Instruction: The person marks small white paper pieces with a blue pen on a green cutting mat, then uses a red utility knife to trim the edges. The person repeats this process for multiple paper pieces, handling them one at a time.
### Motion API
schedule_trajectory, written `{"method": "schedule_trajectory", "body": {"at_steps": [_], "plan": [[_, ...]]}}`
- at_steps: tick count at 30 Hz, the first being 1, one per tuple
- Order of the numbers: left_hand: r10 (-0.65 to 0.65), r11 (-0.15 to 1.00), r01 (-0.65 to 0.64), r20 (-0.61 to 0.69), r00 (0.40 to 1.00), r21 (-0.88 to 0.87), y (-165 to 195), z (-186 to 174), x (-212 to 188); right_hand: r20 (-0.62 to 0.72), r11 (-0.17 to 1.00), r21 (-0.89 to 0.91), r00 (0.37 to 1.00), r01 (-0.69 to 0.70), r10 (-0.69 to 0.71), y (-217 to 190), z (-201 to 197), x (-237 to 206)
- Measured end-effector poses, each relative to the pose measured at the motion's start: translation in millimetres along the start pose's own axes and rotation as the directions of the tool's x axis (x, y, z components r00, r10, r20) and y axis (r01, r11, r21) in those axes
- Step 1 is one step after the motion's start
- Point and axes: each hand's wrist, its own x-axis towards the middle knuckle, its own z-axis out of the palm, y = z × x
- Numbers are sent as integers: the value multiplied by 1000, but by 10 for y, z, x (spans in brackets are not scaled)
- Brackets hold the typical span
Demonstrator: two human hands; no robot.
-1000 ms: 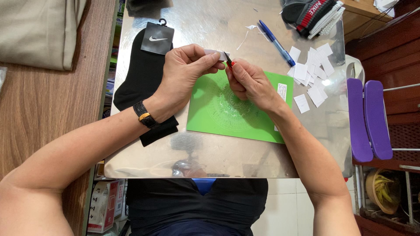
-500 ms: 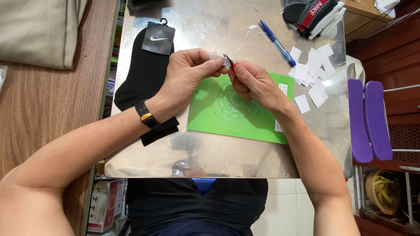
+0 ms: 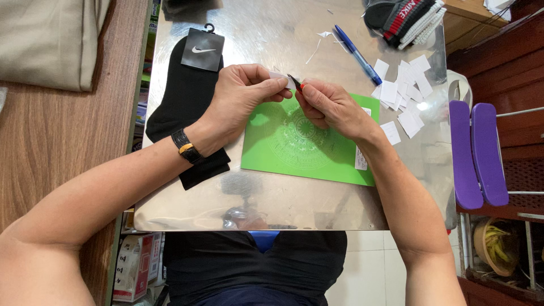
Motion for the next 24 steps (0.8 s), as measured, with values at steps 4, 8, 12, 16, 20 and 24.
{"method": "schedule_trajectory", "body": {"at_steps": [4, 8, 12, 16, 20, 24], "plan": [[7, 997, -10, 37, 999, 79, -62, 16, -26, -94, 997, -77, 995, 8, -15, 24, -34, 0], [4, 912, -110, 258, 966, 396, -149, 127, -115, -304, 988, 8, 942, 154, -145, -76, -135, 64], [124, 814, -276, 311, 942, 512, -193, 218, -232, -217, 976, 49, 956, 212, -196, -243, -226, 282], [197, 744, -373, 350, 916, 554, -189, 223, -268, -82, 990, -122, 993, 75, -86, -344, -134, 446], [168, 737, -348, 341, 925, 580, -201, 213, -247, -219, 964, -166, 945, 209, -242, -439, -19, 609], [180, 734, -357, 341, 923, 578, -217, 205, -245, -111, 960, -215, 972, 178, -205, -475, 76, 687]]}}
